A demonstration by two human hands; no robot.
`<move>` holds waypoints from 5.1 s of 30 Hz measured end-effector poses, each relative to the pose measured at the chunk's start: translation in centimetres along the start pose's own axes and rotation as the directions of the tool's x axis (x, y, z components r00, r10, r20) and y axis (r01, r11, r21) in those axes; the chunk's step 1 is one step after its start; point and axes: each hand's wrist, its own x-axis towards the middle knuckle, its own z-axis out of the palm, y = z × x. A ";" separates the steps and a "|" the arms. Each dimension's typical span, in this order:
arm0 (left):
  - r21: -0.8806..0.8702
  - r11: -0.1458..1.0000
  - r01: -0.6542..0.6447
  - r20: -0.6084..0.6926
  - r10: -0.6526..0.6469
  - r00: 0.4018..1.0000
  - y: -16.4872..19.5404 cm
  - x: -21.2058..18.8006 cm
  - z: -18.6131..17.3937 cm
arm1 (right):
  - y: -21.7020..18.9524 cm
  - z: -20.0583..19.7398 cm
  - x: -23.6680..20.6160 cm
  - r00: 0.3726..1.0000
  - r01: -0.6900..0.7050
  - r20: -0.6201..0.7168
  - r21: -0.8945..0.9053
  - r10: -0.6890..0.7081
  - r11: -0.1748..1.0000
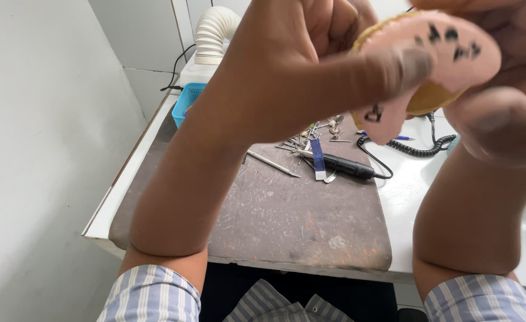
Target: The person fits a pink denture onto a yellow dental cast, uses a rotary tool to grind a small tooth-shaped piece, and repeatedly checks the fit by seating and removing the denture. They also use a metal probe to adjust the seating of the prosthesis on the cast.
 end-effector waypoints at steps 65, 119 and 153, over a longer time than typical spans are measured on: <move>0.524 0.455 -0.720 0.406 0.610 0.681 3.4 -2.1 -0.1 | -5.7 2.2 -3.7 0.957 -0.287 -0.089 -0.200 0.274 0.937; 0.398 0.818 -0.415 -0.083 0.483 0.872 4.8 -2.3 2.8 | -3.2 1.5 -0.6 0.836 0.424 0.046 -0.686 -0.546 0.592; 0.325 0.873 -0.363 -0.116 0.418 0.901 4.5 -3.0 2.4 | -3.1 2.1 0.4 0.749 0.492 0.150 -0.778 -0.645 0.390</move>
